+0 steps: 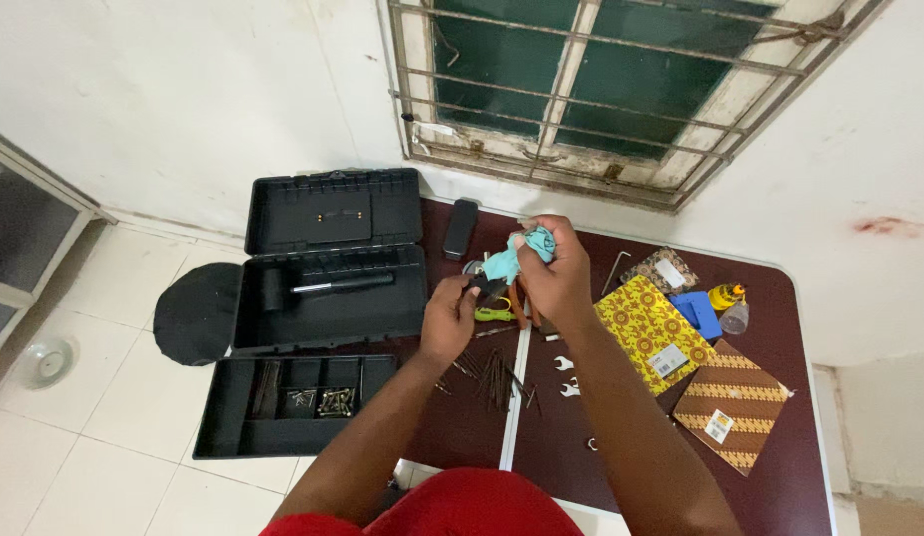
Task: The person wipes various metal tools, including screwdrivers, pliers, and a hammer, with a light blue cloth. They handle the tools one by one, cleaning them thoroughly before placing them into a black toolbox. The person also wipes a pair of scissors and a tape measure during the process.
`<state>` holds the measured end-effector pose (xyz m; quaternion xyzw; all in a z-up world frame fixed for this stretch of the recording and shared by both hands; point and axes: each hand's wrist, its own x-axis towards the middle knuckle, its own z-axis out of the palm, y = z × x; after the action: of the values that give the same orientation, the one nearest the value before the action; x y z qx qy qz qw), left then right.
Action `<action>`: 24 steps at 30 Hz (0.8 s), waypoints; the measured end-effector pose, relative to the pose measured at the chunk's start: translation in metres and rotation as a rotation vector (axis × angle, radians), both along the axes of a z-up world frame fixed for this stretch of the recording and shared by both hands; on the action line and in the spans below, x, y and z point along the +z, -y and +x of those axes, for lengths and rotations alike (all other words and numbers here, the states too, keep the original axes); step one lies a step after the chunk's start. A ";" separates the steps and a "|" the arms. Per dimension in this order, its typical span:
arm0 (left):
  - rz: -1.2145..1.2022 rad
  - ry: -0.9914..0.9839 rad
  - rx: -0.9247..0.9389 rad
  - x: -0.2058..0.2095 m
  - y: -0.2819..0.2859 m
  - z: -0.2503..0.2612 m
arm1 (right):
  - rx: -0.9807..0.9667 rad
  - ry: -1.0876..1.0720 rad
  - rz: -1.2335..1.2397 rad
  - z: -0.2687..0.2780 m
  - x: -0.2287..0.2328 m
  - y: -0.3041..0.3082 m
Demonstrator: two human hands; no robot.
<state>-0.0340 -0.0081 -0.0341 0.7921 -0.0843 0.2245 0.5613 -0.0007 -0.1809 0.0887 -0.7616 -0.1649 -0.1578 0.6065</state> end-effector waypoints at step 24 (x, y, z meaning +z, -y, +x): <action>0.037 -0.081 -0.026 0.023 0.009 -0.010 | 0.102 -0.156 -0.310 -0.006 0.020 0.010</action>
<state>-0.0435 -0.0169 -0.0115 0.8098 -0.0760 0.1834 0.5522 -0.0067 -0.1904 0.1087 -0.8464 -0.1782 -0.0398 0.5002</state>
